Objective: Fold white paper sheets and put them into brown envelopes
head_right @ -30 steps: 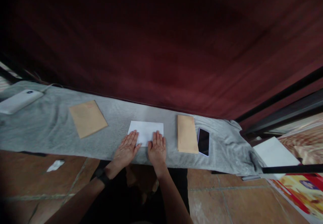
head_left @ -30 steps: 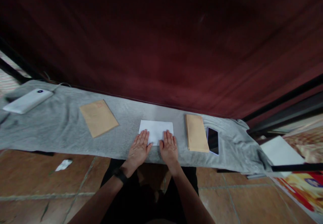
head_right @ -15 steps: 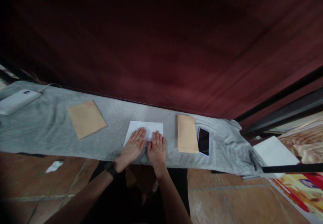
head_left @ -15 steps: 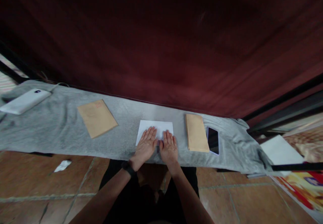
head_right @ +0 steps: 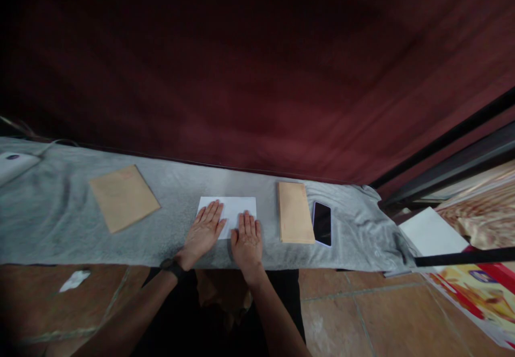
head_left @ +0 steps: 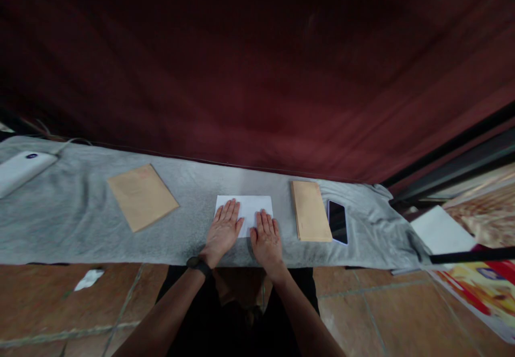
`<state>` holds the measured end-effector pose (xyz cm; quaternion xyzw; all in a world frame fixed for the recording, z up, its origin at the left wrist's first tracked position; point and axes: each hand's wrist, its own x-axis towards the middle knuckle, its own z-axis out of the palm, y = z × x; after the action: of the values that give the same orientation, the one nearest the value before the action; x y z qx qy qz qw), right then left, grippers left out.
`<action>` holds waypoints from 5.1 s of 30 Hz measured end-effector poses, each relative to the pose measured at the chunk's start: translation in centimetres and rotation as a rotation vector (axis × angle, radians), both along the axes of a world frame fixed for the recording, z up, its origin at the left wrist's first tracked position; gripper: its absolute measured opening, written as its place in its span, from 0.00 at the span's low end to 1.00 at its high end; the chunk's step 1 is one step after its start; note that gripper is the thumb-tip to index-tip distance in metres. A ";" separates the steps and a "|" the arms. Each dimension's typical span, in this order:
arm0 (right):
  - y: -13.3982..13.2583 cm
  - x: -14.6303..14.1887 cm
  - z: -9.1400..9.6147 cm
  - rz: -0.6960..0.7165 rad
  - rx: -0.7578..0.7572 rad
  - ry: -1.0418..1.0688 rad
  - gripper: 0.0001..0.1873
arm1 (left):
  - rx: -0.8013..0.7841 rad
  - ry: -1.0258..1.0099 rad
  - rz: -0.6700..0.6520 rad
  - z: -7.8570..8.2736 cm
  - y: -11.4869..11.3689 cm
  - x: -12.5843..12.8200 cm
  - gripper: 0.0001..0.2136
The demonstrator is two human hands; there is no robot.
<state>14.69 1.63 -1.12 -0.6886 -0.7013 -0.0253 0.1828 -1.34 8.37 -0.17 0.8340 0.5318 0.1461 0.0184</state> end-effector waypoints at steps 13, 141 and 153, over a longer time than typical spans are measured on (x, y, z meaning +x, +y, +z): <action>0.1 0.2 -0.5 0.013 0.005 -0.004 0.29 | 0.018 -0.007 -0.003 -0.4 0.1 0.1 0.29; 2.6 4.6 1.2 -0.204 -0.104 0.260 0.24 | 0.070 -0.088 0.105 -1.5 -3.1 -5.8 0.31; 3.5 5.5 1.6 -0.239 -0.211 0.502 0.08 | 0.069 -0.072 0.093 -0.9 -3.2 -5.8 0.30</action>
<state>20.23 5.08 0.45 -0.7661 -0.5469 0.1976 0.2736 -7.15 5.14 -1.09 0.8027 0.5636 0.1949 0.0018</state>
